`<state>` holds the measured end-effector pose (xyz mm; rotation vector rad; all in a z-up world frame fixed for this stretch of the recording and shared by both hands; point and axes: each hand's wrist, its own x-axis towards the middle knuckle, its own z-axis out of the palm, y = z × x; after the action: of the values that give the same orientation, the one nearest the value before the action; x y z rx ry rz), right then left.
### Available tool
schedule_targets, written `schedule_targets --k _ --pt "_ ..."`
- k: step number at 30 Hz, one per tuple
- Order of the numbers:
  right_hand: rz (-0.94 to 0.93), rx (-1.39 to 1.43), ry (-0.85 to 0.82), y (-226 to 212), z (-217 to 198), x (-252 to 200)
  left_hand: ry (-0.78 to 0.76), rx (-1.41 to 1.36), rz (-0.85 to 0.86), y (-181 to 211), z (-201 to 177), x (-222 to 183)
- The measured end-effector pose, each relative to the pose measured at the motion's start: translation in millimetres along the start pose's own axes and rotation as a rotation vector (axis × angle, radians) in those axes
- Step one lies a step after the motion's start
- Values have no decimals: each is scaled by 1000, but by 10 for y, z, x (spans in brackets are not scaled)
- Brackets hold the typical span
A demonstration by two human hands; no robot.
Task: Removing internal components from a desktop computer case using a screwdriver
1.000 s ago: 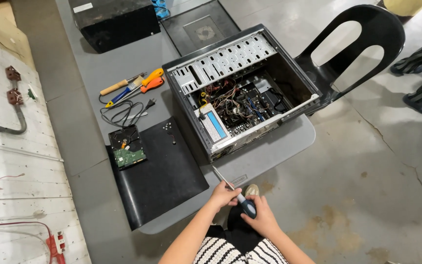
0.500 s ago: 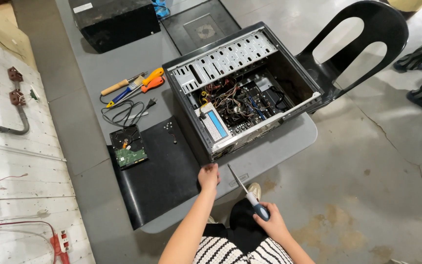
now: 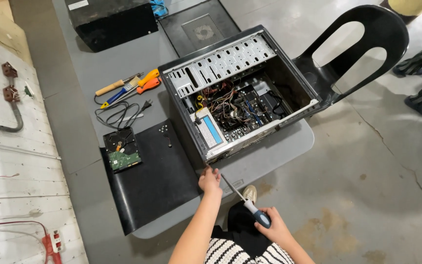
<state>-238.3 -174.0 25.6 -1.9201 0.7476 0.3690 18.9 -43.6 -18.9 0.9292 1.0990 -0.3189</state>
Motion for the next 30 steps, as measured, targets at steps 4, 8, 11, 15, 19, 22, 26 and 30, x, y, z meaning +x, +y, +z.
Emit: schedule_targets --k 4,8,11,15,19,22,26,30 --pt "-6 -30 -30 12 -49 30 10 -48 -33 9 18 -29" --pt "-19 -52 -57 38 -56 33 9 -56 -16 5 30 -79" --pt "-31 -61 -62 82 -59 41 7 -38 1 14 44 -134" --pt "-53 -20 -86 102 -31 9 12 32 21 111 40 -317" --pt "-143 9 -77 16 81 62 -75 41 132 -134 -118 222" --pt "-153 -19 -110 -154 172 104 -157 -67 28 -105 -165 304" --pt "-212 0 -67 -139 318 165 -162 -117 -8 -81 -162 413" --pt "-225 19 -47 -231 391 133 -185 -123 -5 -122 -204 533"
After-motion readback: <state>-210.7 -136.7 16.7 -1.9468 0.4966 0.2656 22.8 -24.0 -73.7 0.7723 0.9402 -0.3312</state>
